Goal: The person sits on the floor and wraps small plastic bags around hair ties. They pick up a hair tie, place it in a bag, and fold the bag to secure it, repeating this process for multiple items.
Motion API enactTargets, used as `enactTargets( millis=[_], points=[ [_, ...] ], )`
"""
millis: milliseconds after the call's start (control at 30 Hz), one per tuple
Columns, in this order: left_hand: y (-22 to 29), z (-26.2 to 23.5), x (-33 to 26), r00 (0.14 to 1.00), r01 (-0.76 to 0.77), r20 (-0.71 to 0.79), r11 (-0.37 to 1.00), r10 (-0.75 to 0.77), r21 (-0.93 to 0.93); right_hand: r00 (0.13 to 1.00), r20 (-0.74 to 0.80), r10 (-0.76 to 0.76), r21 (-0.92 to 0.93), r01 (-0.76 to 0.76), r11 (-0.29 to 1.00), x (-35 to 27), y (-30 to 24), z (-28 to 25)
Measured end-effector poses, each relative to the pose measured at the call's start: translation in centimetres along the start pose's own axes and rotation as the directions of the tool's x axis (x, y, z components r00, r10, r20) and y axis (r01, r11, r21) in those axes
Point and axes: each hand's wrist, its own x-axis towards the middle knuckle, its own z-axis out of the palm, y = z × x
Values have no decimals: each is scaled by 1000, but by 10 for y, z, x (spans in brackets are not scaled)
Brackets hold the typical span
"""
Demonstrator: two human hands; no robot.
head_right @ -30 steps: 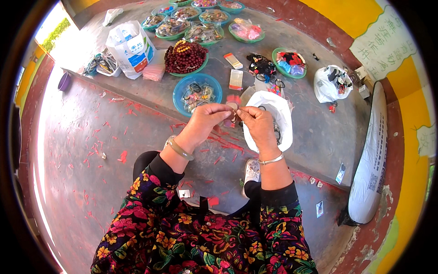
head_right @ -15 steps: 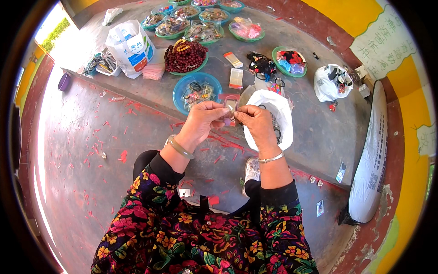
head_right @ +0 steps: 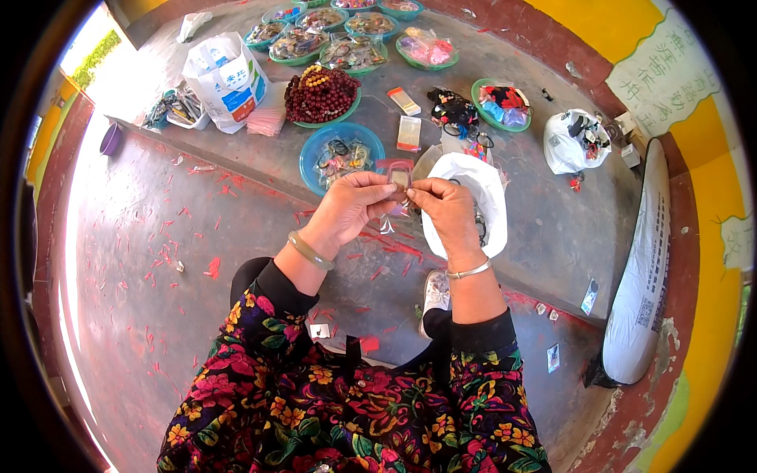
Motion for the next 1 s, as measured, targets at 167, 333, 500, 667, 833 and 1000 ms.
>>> enactTargets(
  millis=[167,333,500,667,833,1000],
  points=[
    [-1,-2,1,1000,7,2,1000,-7,12,999,5,45,19,-45,999,0,-3,0],
    [0,3,0,1000,-22,18,999,21,28,996,-30,79,95,-76,993,2,3,-3],
    [1,0,-1,1000,-3,-5,999,3,50,991,-126,53,184,-29,983,3,1,-4],
    [-1,3,-1,999,8,-35,1000,-7,13,991,-131,33,196,-7,981,4,3,-4],
    [-3,1,1,999,10,-31,999,-9,33,991,-129,33,172,-11,985,3,1,-4],
    [-8,-1,2,998,-51,-33,991,56,120,989,-137,51,136,-32,990,5,4,-4]
  ],
)
